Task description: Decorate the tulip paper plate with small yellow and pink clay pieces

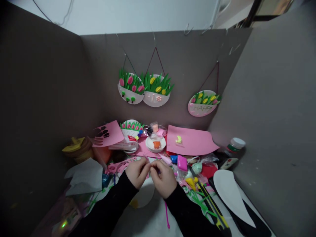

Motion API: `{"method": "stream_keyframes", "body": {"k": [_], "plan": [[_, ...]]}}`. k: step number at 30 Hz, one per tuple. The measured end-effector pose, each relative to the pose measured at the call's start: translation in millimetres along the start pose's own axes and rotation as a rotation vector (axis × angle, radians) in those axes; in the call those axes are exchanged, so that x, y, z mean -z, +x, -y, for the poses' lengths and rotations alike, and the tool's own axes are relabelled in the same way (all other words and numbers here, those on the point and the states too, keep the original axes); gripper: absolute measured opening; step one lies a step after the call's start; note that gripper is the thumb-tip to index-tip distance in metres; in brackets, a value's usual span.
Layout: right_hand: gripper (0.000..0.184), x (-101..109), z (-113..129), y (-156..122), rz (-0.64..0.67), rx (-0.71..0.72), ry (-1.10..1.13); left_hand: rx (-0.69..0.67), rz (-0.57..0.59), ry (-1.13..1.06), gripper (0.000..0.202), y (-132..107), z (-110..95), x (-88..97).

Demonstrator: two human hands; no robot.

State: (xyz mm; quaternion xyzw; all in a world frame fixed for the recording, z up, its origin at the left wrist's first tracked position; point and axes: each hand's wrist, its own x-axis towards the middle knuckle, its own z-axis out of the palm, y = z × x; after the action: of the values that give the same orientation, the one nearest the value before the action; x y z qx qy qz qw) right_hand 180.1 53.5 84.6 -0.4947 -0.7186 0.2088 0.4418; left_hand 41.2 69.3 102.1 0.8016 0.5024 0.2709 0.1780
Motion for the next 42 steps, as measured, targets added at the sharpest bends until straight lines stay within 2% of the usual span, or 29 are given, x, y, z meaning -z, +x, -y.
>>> {"method": "stream_keyframes", "body": {"k": [3, 6, 9, 11, 14, 15, 17, 18, 19, 20, 21, 23, 25, 29, 32, 35, 38, 42], "plan": [[0.016, -0.7, -0.6, -0.8, 0.026, 0.024, -0.071, -0.030, 0.040, 0.003, 0.024, -0.7, 1.4, -2.5], [0.017, -1.8, -4.3, -2.4, 0.017, 0.088, -0.242, -0.037, 0.060, 0.088, 0.024, -1.8, -0.3, -5.9], [0.015, 0.6, -11.4, -2.3, -0.073, 0.133, -0.463, -0.001, 0.060, 0.215, 0.025, -3.4, -7.3, -5.3], [0.014, 4.5, -15.9, -0.6, -0.126, 0.118, -0.519, 0.005, 0.086, 0.268, 0.023, -4.0, -13.0, -1.7], [0.014, 10.1, -17.5, 3.0, -0.151, 0.093, -0.423, -0.017, 0.143, 0.284, 0.022, -3.4, -15.0, 3.9], [0.015, 11.4, -16.3, 4.0, -0.148, 0.090, -0.352, -0.043, 0.130, 0.267, 0.022, -2.5, -12.7, 4.5], [0.016, 13.4, -12.4, 5.5, -0.120, 0.078, -0.163, -0.153, 0.017, 0.187, 0.020, 0.5, -3.6, 2.6], [0.016, 14.3, -10.3, 6.0, -0.091, 0.060, -0.057, -0.210, -0.079, 0.138, 0.025, 2.5, 2.4, 0.2], [0.017, 15.4, -8.6, 6.2, -0.058, 0.037, 0.045, -0.264, -0.145, 0.096, 0.043, 4.6, 8.5, -2.7], [0.017, 16.5, -7.3, 6.4, -0.031, 0.011, 0.135, -0.307, -0.152, 0.053, 0.060, 6.6, 14.3, -5.7], [0.018, 17.9, -6.7, 6.4, -0.011, -0.014, 0.204, -0.318, -0.112, 0.008, 0.069, 8.4, 19.2, -8.4], [0.018, 20.9, -7.3, 6.7, -0.007, -0.059, 0.273, -0.293, 0.023, -0.096, 0.060, 10.8, 25.6, -11.5], [0.018, 23.7, -9.4, 7.4, -0.030, -0.104, 0.265, -0.248, 0.083, -0.200, 0.045, 11.2, 27.0, -10.6], [0.015, 25.3, -11.9, 8.7, -0.075, -0.160, 0.261, -0.246, -0.006, -0.360, 0.045, 8.9, 21.7, -2.6], [0.011, 24.3, -10.4, 8.9, -0.162, -0.092, 0.308, -0.246, -0.061, -0.398, 0.030, 8.2, 18.0, 1.0], [0.005, 25.1, -9.1, 8.8, -0.213, -0.020, 0.265, -0.212, -0.087, -0.389, 0.025, 8.8, 16.5, 2.2], [0.010, 26.7, -10.1, 8.4, -0.231, -0.030, 0.234, -0.208, -0.098, -0.385, 0.023, 9.6, 15.5, 3.1], [0.017, 23.4, -14.0, 7.3, -0.180, -0.077, 0.353, -0.223, -0.111, -0.358, 0.021, 10.2, 14.1, 4.1]]}}
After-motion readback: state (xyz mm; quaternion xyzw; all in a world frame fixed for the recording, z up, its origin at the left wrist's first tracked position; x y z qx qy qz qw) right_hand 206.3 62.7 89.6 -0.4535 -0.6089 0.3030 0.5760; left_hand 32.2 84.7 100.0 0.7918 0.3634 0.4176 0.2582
